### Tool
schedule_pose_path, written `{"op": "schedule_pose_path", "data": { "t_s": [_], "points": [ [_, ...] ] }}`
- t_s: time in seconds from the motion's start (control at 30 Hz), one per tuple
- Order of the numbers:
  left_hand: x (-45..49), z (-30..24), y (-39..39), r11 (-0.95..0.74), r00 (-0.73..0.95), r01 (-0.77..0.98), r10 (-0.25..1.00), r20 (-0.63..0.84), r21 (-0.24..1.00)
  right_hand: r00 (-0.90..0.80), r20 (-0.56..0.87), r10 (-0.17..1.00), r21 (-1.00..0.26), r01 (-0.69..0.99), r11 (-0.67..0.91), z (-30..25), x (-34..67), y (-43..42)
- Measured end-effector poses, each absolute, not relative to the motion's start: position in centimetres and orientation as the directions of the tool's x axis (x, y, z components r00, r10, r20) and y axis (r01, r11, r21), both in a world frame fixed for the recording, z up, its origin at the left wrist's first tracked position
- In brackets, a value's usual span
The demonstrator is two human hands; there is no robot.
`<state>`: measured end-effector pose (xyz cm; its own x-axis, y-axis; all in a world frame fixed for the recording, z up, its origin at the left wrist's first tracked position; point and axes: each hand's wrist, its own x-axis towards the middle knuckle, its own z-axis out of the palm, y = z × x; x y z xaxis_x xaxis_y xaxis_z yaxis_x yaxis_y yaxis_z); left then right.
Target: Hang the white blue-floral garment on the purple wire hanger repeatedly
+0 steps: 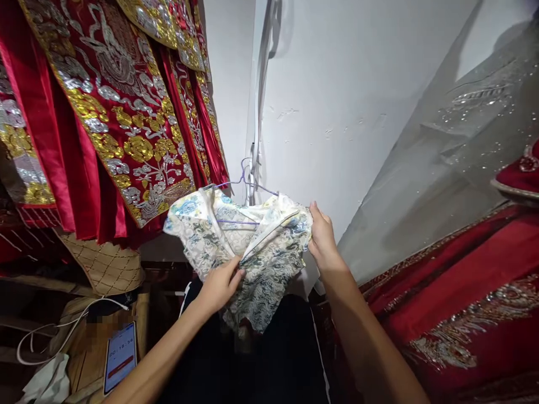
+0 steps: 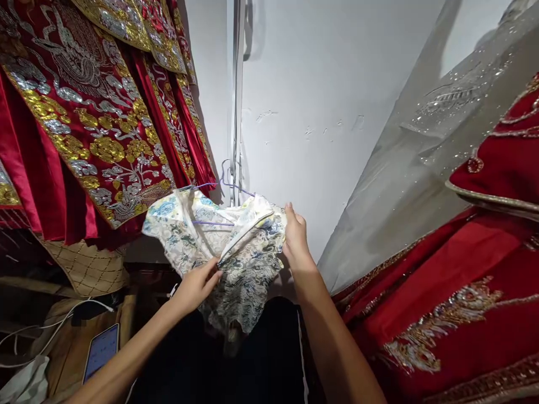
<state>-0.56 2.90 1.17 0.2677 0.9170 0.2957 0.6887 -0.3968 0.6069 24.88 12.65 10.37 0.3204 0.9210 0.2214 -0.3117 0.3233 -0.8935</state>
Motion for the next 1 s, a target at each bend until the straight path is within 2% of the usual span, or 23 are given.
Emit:
{"op": "schedule_pose_path", "data": {
  "t_s": [0.17, 0.23, 0.27, 0.33, 0.4, 0.43, 0.5, 0.53, 0.6, 0.8, 0.9, 1.0],
  "points": [
    [1.1, -1.0, 1.4, -0.388, 0.193, 0.628, 0.917, 0.349, 0.674, 0.374, 0.201, 0.905, -0.877, -0.344, 0.336, 5.8, 28.0, 11.6],
    [1.8, -2.2, 0.8, -0.390, 0.212, 0.569, 0.920, 0.330, 0.724, 0.444, 0.206, 0.872, -0.885, -0.296, 0.360, 3.4, 29.1, 10.7],
    [2.1, -2.8, 0.5, -0.383, 0.224, 0.525, 0.924, 0.311, 0.760, 0.516, 0.221, 0.828, -0.890, -0.241, 0.388, 2.1, 29.4, 10.1],
    [2.7, -3.8, 0.1, -0.324, 0.213, 0.403, 0.943, 0.257, 0.856, 0.690, 0.280, 0.668, -0.890, -0.074, 0.450, -0.7, 29.1, 8.3],
    [3.2, -4.4, -0.1, -0.234, 0.155, 0.241, 0.967, 0.201, 0.942, 0.759, 0.369, 0.536, -0.878, 0.095, 0.470, -3.8, 27.1, 5.7],
    [3.5, -4.6, -0.1, -0.199, 0.127, 0.159, 0.975, 0.180, 0.967, 0.680, 0.406, 0.611, -0.888, 0.135, 0.439, -5.3, 25.5, 4.2],
    [3.9, -4.6, -0.2, -0.161, 0.119, 0.018, 0.980, 0.158, 0.987, 0.326, 0.405, 0.854, -0.913, 0.195, 0.358, -8.0, 21.9, 1.7],
    [4.2, -4.6, -0.3, -0.146, 0.137, -0.037, 0.979, 0.149, 0.989, 0.136, 0.382, 0.914, -0.912, 0.213, 0.350, -9.1, 20.1, 0.8],
    [4.8, -4.3, -0.3, -0.104, 0.175, -0.128, 0.976, 0.126, 0.986, 0.005, 0.370, 0.929, -0.908, 0.216, 0.360, -10.3, 17.2, 0.0],
    [5.3, -0.7, 1.5, -0.039, 0.107, -0.342, 0.991, 0.080, 0.939, 0.150, 0.329, 0.932, -0.941, 0.135, 0.310, -11.2, 15.5, 2.5],
    [4.5, 3.9, 4.3, -0.105, 0.017, -0.435, 0.992, 0.125, 0.894, 0.175, 0.346, 0.922, -0.932, 0.173, 0.317, -12.4, 16.3, 3.5],
    [3.7, 8.9, 6.9, -0.225, -0.019, -0.445, 0.970, 0.242, 0.867, 0.168, 0.335, 0.927, -0.931, 0.212, 0.298, -13.3, 16.6, 4.1]
  ]
}}
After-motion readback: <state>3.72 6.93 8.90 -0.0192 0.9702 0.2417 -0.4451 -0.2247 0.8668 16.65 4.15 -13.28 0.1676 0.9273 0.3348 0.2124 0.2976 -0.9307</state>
